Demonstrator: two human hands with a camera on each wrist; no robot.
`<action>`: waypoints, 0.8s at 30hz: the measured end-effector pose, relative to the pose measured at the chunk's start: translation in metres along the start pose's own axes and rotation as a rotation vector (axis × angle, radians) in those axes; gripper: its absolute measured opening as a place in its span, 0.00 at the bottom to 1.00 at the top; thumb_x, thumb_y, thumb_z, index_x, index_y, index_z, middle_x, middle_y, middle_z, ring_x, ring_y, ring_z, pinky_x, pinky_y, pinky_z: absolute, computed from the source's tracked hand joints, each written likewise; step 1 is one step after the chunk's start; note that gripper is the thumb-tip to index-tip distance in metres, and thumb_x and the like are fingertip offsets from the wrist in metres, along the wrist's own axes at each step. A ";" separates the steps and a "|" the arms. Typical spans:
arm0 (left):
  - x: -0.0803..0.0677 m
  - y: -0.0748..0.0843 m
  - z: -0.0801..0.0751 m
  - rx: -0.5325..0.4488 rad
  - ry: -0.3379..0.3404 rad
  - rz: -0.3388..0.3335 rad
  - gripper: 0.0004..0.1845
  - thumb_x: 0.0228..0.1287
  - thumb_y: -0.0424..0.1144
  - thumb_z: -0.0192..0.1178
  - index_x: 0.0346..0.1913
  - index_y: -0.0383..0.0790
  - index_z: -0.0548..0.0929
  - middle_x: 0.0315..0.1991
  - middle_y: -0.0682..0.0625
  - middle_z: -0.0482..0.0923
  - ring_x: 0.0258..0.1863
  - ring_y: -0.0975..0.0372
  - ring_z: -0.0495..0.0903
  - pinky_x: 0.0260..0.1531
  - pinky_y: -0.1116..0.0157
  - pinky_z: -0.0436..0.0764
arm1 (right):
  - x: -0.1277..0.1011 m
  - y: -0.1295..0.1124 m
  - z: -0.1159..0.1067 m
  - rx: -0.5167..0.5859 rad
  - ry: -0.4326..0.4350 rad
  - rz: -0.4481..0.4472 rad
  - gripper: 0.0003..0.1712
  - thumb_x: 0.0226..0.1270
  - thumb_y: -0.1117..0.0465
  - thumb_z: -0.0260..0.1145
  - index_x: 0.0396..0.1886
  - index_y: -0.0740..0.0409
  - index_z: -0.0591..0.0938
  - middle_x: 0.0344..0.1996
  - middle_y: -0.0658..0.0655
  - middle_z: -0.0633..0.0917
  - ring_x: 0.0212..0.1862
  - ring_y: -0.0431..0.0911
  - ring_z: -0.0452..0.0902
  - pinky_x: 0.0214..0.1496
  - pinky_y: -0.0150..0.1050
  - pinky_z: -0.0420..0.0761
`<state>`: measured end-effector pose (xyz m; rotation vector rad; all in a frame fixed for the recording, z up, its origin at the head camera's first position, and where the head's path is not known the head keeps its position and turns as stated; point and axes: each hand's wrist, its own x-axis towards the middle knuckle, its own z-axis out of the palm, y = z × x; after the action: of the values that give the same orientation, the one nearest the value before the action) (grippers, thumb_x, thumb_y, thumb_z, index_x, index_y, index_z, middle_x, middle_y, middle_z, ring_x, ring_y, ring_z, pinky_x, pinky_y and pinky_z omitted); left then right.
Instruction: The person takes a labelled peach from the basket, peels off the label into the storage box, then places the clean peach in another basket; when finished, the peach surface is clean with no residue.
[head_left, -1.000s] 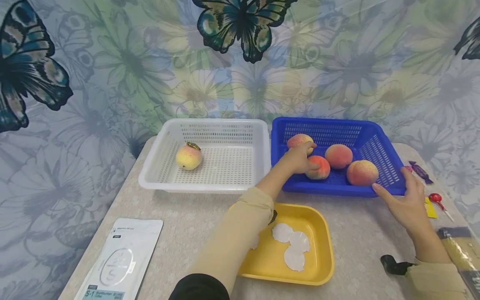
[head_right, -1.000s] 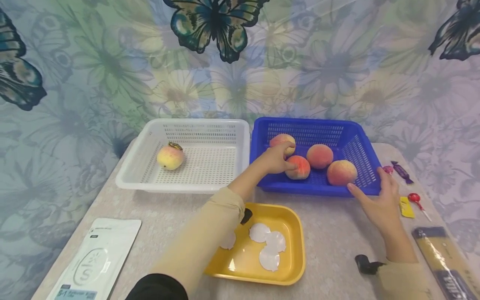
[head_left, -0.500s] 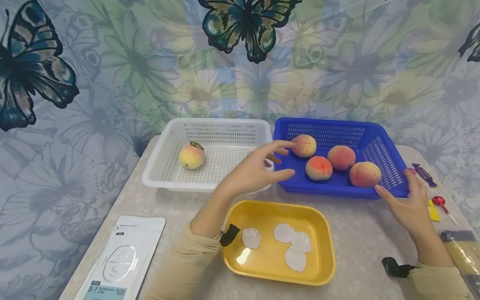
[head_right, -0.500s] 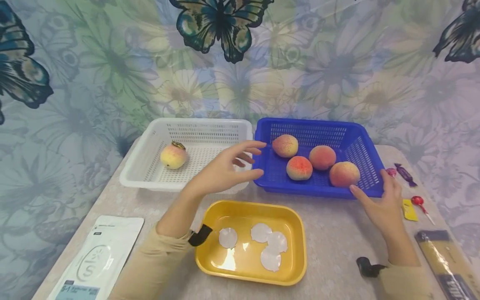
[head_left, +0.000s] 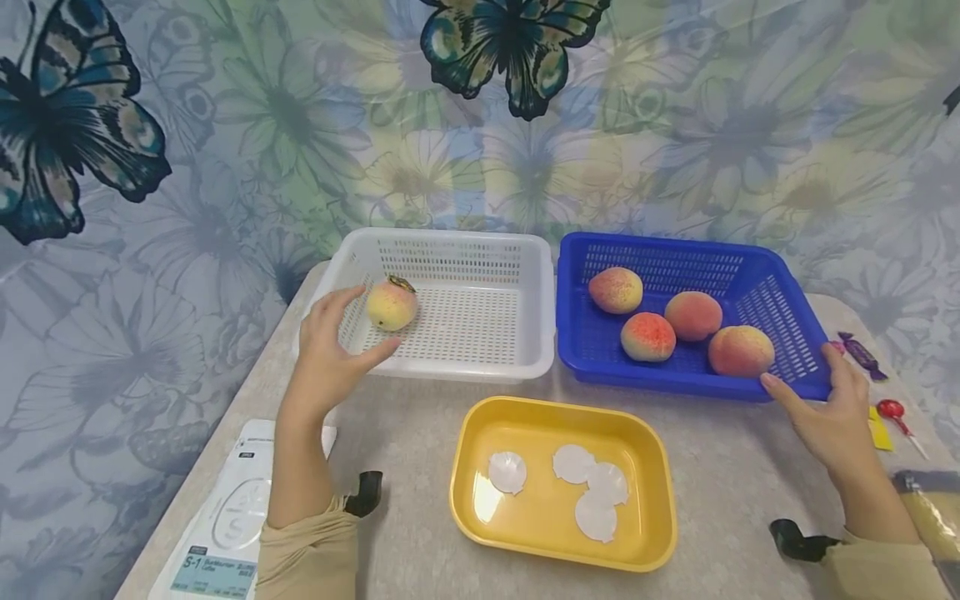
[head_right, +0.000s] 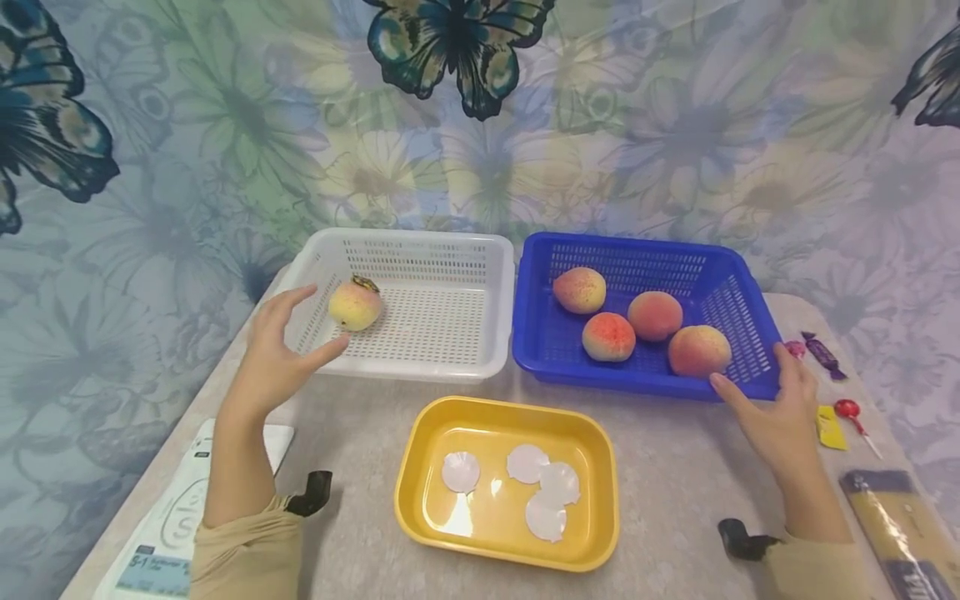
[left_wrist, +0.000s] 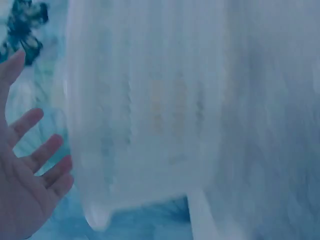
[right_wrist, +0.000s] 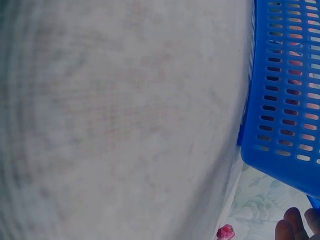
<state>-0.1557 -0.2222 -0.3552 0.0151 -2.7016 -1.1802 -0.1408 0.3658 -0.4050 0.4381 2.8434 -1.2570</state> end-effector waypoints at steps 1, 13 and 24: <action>0.000 -0.008 -0.003 0.030 0.011 -0.022 0.48 0.56 0.56 0.72 0.76 0.51 0.60 0.77 0.42 0.51 0.76 0.43 0.46 0.66 0.31 0.54 | 0.000 0.000 0.000 0.000 0.001 0.000 0.58 0.69 0.38 0.59 0.80 0.51 0.33 0.77 0.71 0.29 0.75 0.76 0.30 0.68 0.78 0.39; 0.000 -0.039 -0.013 0.141 -0.093 -0.173 0.62 0.54 0.64 0.69 0.80 0.40 0.43 0.80 0.34 0.29 0.78 0.35 0.34 0.67 0.28 0.49 | -0.004 -0.014 -0.005 -0.193 0.188 -0.165 0.56 0.61 0.44 0.70 0.78 0.66 0.52 0.76 0.75 0.46 0.72 0.77 0.36 0.65 0.78 0.41; 0.000 -0.038 -0.013 0.131 -0.101 -0.212 0.67 0.52 0.62 0.72 0.78 0.32 0.39 0.80 0.34 0.29 0.78 0.37 0.33 0.70 0.31 0.48 | 0.006 -0.102 0.018 -0.089 0.057 -0.403 0.44 0.66 0.48 0.68 0.76 0.57 0.61 0.76 0.68 0.51 0.75 0.66 0.36 0.67 0.77 0.41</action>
<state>-0.1557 -0.2578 -0.3746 0.2734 -2.9212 -1.0819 -0.1745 0.2889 -0.3443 -0.1125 3.1265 -1.1676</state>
